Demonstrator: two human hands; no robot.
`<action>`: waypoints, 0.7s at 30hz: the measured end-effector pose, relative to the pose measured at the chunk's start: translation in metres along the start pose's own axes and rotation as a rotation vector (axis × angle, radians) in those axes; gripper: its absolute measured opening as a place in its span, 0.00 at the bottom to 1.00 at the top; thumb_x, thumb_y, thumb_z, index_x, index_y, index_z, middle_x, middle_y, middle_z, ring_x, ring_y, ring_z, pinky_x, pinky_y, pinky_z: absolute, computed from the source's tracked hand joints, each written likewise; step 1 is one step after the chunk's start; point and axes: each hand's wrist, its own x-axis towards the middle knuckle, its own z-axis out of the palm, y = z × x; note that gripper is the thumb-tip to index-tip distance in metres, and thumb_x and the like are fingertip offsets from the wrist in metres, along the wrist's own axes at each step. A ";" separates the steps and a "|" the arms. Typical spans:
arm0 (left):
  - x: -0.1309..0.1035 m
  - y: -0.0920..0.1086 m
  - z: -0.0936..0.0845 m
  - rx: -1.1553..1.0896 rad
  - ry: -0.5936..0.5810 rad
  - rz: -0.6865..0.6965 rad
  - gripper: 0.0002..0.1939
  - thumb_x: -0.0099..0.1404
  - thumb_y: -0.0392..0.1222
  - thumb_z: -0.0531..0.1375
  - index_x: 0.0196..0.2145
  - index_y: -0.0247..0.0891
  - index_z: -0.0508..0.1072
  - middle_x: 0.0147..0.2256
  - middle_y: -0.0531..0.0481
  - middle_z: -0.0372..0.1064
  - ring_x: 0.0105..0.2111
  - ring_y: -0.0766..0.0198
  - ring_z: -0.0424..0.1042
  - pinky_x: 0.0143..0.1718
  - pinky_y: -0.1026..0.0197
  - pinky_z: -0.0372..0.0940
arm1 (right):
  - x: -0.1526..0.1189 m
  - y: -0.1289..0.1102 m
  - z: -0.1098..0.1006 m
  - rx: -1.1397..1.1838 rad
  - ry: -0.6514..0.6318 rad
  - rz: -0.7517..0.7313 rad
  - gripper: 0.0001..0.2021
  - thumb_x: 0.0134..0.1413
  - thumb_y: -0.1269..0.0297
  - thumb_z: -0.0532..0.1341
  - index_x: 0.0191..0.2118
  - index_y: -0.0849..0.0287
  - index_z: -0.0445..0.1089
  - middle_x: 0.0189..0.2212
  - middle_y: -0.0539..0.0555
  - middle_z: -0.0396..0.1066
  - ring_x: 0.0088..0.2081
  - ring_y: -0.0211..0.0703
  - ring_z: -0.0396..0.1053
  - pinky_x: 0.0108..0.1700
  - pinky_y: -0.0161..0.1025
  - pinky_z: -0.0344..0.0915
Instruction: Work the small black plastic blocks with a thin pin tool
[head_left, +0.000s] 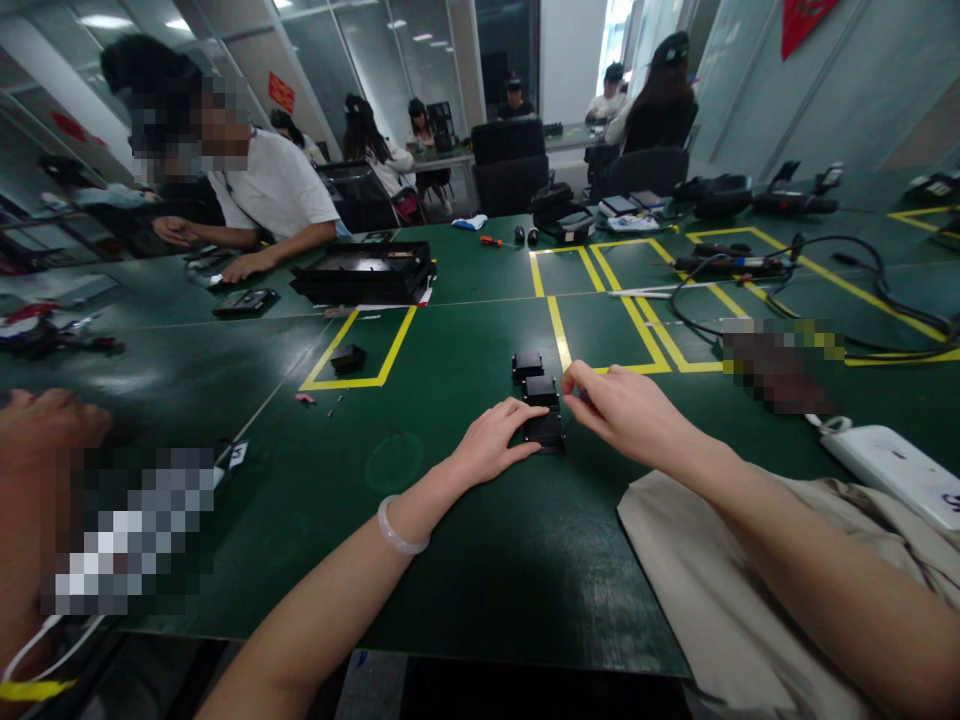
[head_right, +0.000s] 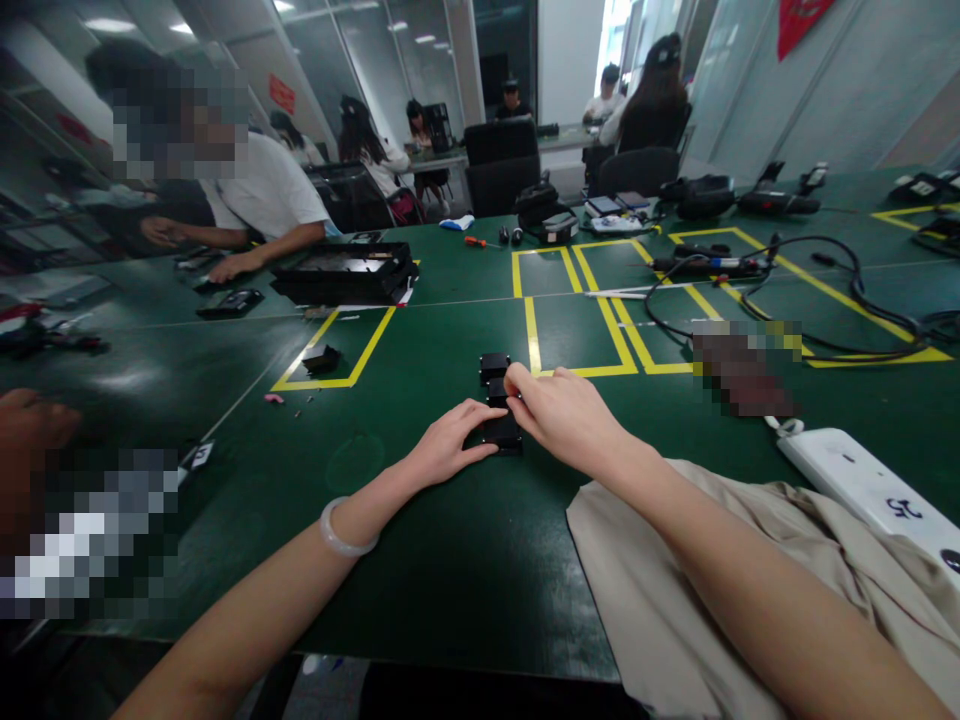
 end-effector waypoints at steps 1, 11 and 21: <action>0.000 0.000 0.000 -0.001 0.000 0.000 0.24 0.67 0.45 0.59 0.59 0.48 0.61 0.49 0.47 0.63 0.48 0.55 0.66 0.49 0.53 0.64 | 0.000 0.000 0.000 0.003 0.002 0.002 0.07 0.63 0.64 0.50 0.42 0.58 0.61 0.23 0.50 0.68 0.26 0.43 0.64 0.32 0.37 0.53; 0.000 0.000 0.001 0.008 0.005 0.000 0.24 0.67 0.45 0.59 0.59 0.47 0.61 0.49 0.46 0.63 0.48 0.55 0.65 0.49 0.53 0.64 | 0.000 0.001 0.002 -0.001 0.013 -0.017 0.08 0.64 0.60 0.50 0.41 0.58 0.62 0.24 0.51 0.69 0.26 0.44 0.64 0.32 0.38 0.53; 0.000 -0.001 0.001 0.010 0.008 0.002 0.24 0.67 0.45 0.59 0.59 0.48 0.61 0.49 0.46 0.63 0.49 0.54 0.66 0.49 0.52 0.64 | 0.000 0.000 0.001 0.010 0.007 -0.008 0.09 0.64 0.59 0.50 0.41 0.58 0.62 0.24 0.51 0.69 0.27 0.44 0.65 0.32 0.38 0.53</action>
